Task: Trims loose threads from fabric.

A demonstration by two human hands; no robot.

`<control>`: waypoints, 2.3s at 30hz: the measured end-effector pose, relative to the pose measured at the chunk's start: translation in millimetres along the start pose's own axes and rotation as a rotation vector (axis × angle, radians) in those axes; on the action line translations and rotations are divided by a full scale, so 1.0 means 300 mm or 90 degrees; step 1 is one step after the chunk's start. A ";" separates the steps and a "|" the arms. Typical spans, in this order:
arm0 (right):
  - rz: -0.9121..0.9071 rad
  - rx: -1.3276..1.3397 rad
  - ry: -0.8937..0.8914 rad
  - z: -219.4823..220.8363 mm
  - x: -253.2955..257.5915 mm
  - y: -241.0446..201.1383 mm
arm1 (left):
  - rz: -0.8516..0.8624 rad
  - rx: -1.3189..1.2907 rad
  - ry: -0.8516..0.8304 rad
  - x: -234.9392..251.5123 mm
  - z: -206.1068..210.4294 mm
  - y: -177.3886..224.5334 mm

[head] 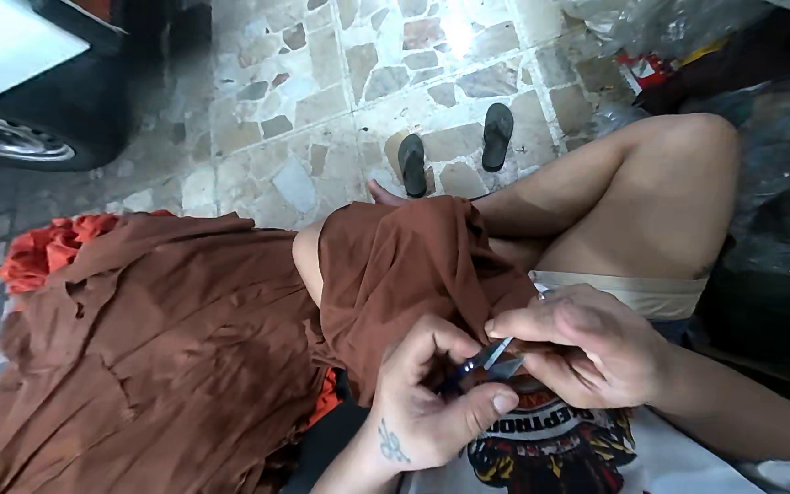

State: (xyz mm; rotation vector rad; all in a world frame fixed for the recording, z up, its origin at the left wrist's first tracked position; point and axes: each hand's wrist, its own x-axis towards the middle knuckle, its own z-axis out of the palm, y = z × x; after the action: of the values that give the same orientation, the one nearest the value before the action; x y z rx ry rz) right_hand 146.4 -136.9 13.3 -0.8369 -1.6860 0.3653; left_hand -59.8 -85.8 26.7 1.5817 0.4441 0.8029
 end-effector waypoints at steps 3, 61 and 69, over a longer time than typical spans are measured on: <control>0.037 0.070 -0.005 -0.008 -0.014 0.011 | -0.019 0.028 -0.001 0.004 0.001 0.010; 0.336 0.126 -0.075 0.055 -0.053 0.156 | -0.082 -0.205 0.022 0.094 -0.123 -0.160; 0.262 0.133 -0.052 0.132 0.056 0.148 | 0.015 -0.197 0.082 0.150 -0.139 -0.080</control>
State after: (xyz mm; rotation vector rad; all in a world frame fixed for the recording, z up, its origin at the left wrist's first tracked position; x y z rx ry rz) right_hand 122.5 -87.0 -14.4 -1.0207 -1.5108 0.8511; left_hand -54.9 -21.3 14.9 1.2551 0.3734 0.9468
